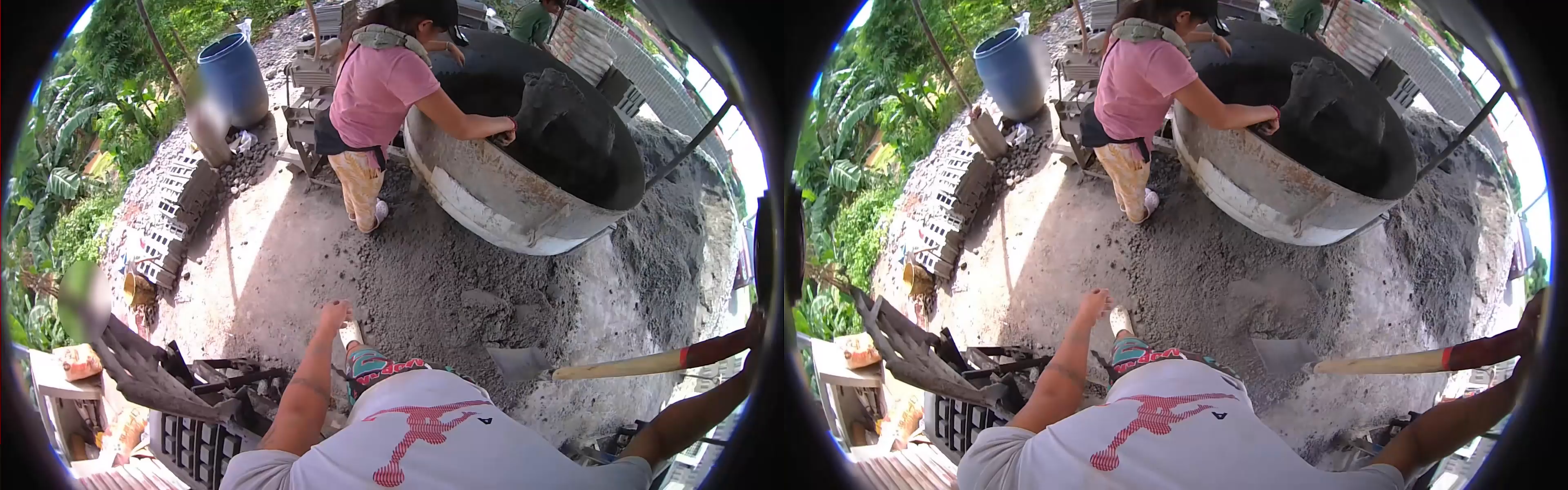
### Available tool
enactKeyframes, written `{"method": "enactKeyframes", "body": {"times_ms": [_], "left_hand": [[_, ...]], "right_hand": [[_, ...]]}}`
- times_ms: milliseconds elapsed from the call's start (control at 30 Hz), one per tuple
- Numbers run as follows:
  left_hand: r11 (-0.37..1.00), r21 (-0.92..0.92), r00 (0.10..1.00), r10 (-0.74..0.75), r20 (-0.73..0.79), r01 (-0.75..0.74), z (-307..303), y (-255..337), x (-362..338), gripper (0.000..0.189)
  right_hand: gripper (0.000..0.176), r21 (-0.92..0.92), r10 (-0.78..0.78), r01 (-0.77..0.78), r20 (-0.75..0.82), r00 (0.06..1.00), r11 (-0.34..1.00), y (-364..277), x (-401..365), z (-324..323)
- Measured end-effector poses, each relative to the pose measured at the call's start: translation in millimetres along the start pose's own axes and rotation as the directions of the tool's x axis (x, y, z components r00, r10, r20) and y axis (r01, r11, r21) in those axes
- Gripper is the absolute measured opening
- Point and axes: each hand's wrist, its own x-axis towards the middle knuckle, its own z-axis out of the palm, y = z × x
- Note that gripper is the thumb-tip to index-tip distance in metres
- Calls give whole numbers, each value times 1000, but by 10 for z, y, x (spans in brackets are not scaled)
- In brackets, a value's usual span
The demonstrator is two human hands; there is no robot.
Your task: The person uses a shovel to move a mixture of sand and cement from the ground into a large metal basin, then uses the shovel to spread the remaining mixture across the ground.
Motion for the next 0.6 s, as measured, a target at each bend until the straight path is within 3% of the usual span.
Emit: {"method": "enactKeyframes", "body": {"times_ms": [67, 167, 233, 267, 300, 333, 367, 400, 433, 467, 500, 533, 600], "left_hand": [[984, 178, 984, -10, 179, -23, 208, 319, 279, 24], [878, 421, 882, 4, 471, -229, 730, 937, 314, 28], [811, 432, 748, 10, 664, -394, 1134, 1075, 406, 33], [799, 392, 669, 19, 743, -457, 1328, 1139, 348, 38], [790, 393, 646, 5, 763, -470, 1502, 1240, 276, 38], [802, 453, 563, -182, 806, -390, 1617, 1340, 129, 48], [797, 519, 457, -353, 816, -311, 1721, 1412, -21, 60], [798, 519, 442, -363, 820, -308, 1814, 1442, -166, 60], [790, 576, 336, -494, 802, -212, 1890, 1470, -270, 70], [752, 648, 219, -616, 756, -122, 1929, 1464, -306, 82], [756, 654, 155, -645, 748, -6, 1984, 1409, -315, 88], [738, 667, 94, -675, 732, 104, 2054, 1339, -290, 95], [752, 543, 210, -639, 740, 374, 2190, 1159, -153, 98]], "right_hand": [[27, -29, 161, -159, 217, 963, 987, 157, 191, -195], [36, -169, 373, -351, 121, 920, 921, 245, 137, 19], [46, -260, 537, -518, 1, 843, 815, 180, -55, 261], [39, -338, 429, -375, 100, 898, 863, -71, -9, 384], [39, -108, 557, -546, 152, 817, 831, -587, 187, 563], [39, -27, 567, -578, 234, 790, 816, -872, 195, 701], [39, -98, 613, -610, 250, 749, 786, -1111, 183, 878], [43, -93, 624, -618, 156, 765, 781, -1355, 114, 1173], [47, 9, 643, -658, 203, 739, 753, -1621, 164, 1422], [45, 25, 587, -611, 247, 771, 792, -1857, 205, 1643], [28, 52, 569, -607, 293, 769, 793, -2166, 366, 1805], [35, 117, 545, -609, 338, 767, 785, -2399, 384, 2005], [31, 219, 524, -617, 361, 771, 756, -2840, 528, 2287]]}}
